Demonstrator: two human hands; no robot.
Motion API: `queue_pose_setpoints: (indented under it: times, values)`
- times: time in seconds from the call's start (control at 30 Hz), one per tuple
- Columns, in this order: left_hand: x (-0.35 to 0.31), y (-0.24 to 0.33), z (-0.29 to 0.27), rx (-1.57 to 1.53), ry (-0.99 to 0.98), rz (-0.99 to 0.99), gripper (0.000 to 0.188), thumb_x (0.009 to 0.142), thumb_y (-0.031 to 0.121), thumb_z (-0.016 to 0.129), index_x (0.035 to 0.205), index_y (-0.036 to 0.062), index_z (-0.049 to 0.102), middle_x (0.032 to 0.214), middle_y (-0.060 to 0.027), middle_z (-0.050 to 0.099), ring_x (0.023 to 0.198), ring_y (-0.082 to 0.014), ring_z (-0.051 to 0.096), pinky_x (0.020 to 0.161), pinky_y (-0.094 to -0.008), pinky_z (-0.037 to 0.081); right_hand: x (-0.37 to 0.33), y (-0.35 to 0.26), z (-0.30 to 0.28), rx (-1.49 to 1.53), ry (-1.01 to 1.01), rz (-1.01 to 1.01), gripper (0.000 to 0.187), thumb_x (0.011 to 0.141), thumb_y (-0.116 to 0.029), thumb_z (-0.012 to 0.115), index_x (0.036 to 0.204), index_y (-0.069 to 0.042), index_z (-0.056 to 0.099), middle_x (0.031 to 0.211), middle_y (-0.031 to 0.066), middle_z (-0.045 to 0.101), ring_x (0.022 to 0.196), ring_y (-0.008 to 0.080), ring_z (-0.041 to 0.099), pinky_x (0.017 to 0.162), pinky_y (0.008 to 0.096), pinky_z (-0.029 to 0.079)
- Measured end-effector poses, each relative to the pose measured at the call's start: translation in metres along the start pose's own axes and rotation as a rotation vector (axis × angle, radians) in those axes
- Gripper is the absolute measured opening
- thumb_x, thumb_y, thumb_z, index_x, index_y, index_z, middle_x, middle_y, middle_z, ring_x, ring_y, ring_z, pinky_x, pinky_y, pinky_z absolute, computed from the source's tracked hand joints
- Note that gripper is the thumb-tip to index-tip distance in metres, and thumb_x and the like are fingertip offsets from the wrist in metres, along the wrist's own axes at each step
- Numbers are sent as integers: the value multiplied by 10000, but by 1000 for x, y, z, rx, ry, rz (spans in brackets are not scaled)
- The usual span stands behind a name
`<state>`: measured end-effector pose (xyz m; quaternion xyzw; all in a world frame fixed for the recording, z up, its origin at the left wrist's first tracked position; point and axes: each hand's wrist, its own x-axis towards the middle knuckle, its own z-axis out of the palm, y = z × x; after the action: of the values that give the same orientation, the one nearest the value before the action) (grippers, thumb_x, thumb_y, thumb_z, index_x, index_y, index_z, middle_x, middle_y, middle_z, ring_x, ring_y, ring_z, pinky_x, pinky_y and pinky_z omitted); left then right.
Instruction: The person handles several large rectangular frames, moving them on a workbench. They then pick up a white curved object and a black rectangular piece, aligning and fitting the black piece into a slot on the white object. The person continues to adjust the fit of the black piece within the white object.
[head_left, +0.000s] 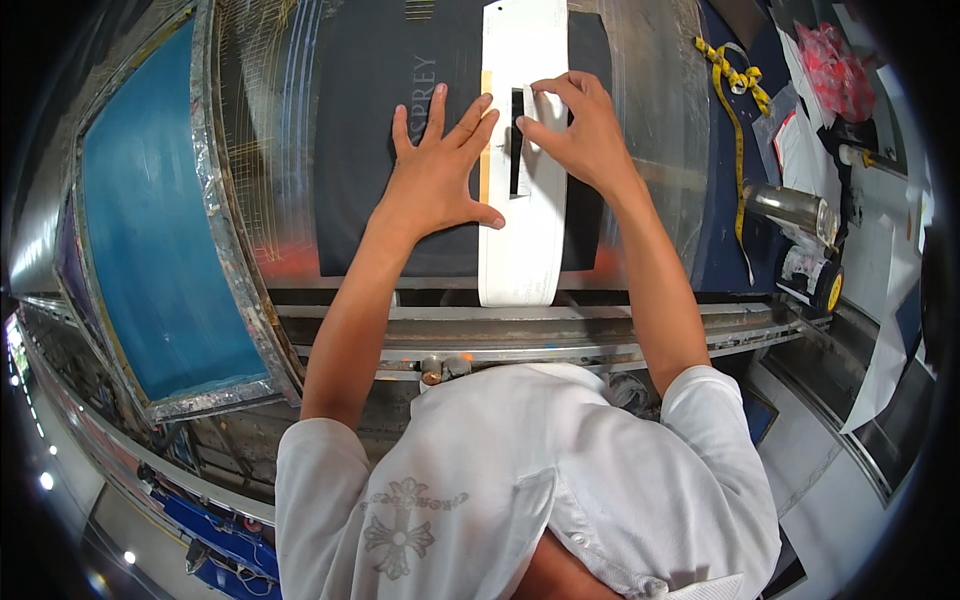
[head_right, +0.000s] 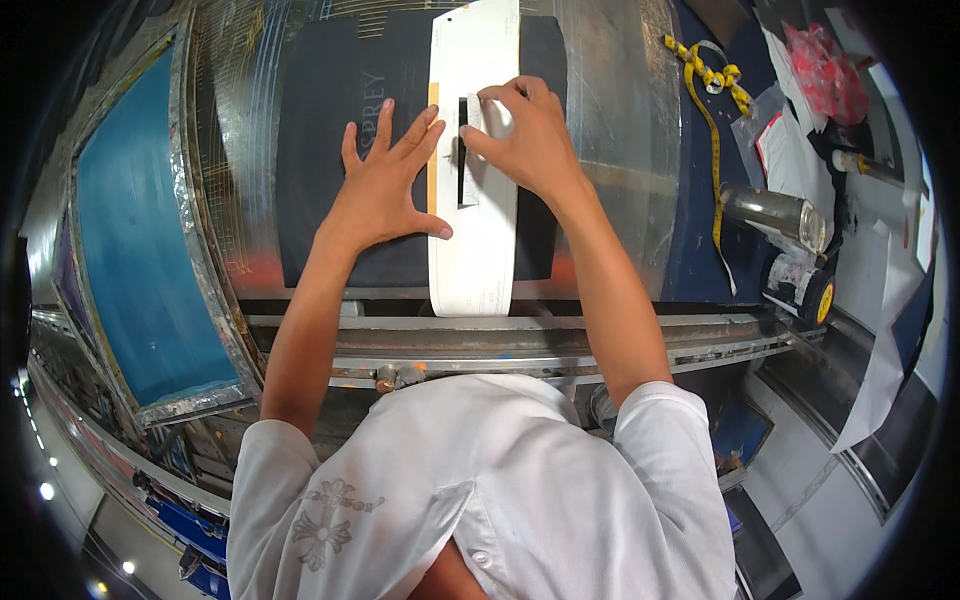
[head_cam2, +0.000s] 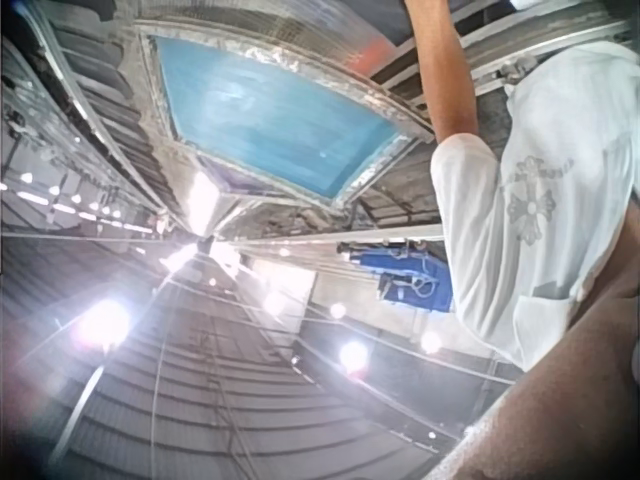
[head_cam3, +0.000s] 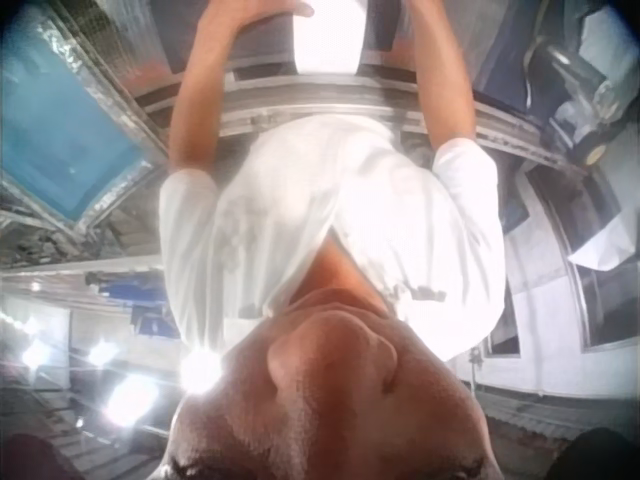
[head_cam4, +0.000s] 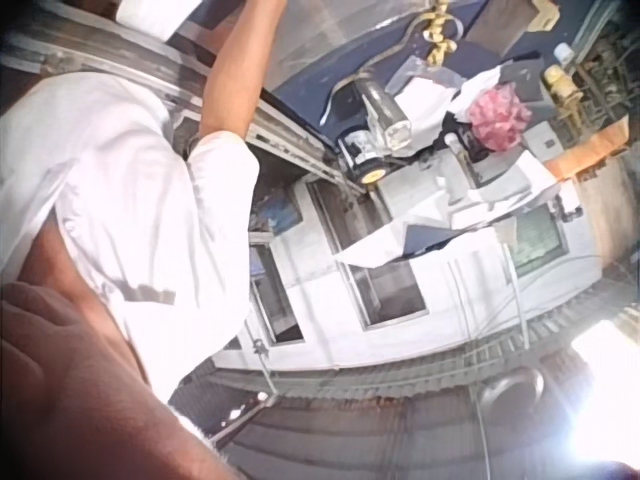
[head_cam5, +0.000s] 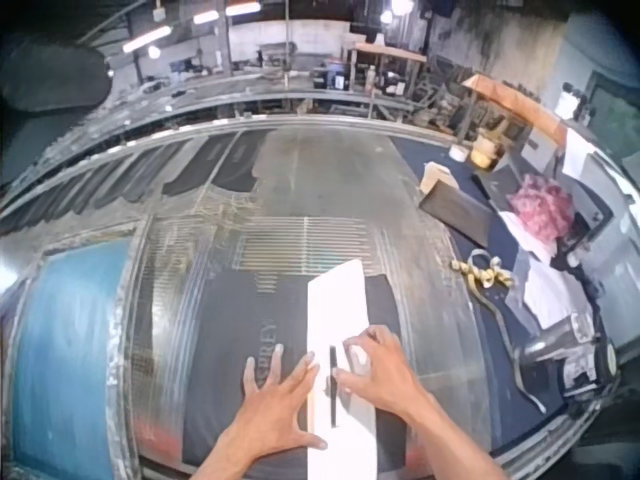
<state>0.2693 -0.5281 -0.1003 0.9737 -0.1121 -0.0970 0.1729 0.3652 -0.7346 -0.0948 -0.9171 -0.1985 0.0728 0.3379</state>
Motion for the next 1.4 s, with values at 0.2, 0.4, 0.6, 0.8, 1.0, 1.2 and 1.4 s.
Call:
queue_pose_setpoints:
  times: [0.2,0.4,0.6,0.8,1.0,1.2,1.4]
  values:
    - [-2,-2,2,-4,33,-5,1372,438,713,853,1587,195,310,1663,12,265,1552,-387,83,1164,-738,50,1,-1,1,7,-18,13,521,770,-350,780,1223,-107,694,1292,153,520,1235,363,486,1027,470,448]
    - [-4,-4,3,-27,29,-39,1375,425,706,859,1586,211,314,1660,11,277,1554,-385,79,1165,-734,44,2,-3,2,33,-31,16,512,771,-345,776,1212,-95,702,1264,156,534,1212,360,492,1017,460,451]
    - [-3,-8,0,-39,47,-10,1384,410,694,864,1586,209,319,1659,9,283,1555,-381,78,1169,-724,34,4,-5,3,33,-14,-18,511,764,-338,775,1204,-89,706,1246,159,543,1189,358,504,1003,458,460]
    - [0,-10,-4,-28,11,-24,1373,412,676,872,1580,198,334,1659,8,282,1556,-376,78,1175,-713,25,7,-6,4,12,-23,-7,504,791,-348,786,1232,-120,694,1281,152,533,1233,337,503,987,441,461]
    - [-4,-10,-5,-22,5,-24,1374,417,683,861,1580,178,331,1659,2,281,1554,-385,84,1173,-716,30,5,-6,7,27,-5,-23,501,774,-331,777,1213,-102,703,1261,152,544,1208,353,501,1008,450,455]
    - [-5,-8,-6,-15,-9,-9,1296,441,690,850,1565,254,375,1668,-2,255,1549,-408,76,1163,-734,38,6,-6,4,79,-27,2,486,774,-318,774,1210,-113,706,1250,142,537,1198,339,502,990,440,461]
    - [-4,-9,-6,-45,-21,-8,1282,442,682,855,1564,288,376,1669,3,253,1550,-409,63,1156,-750,38,6,-3,-1,120,-43,22,476,770,-288,791,1209,-124,711,1255,125,523,1181,297,526,967,410,471]
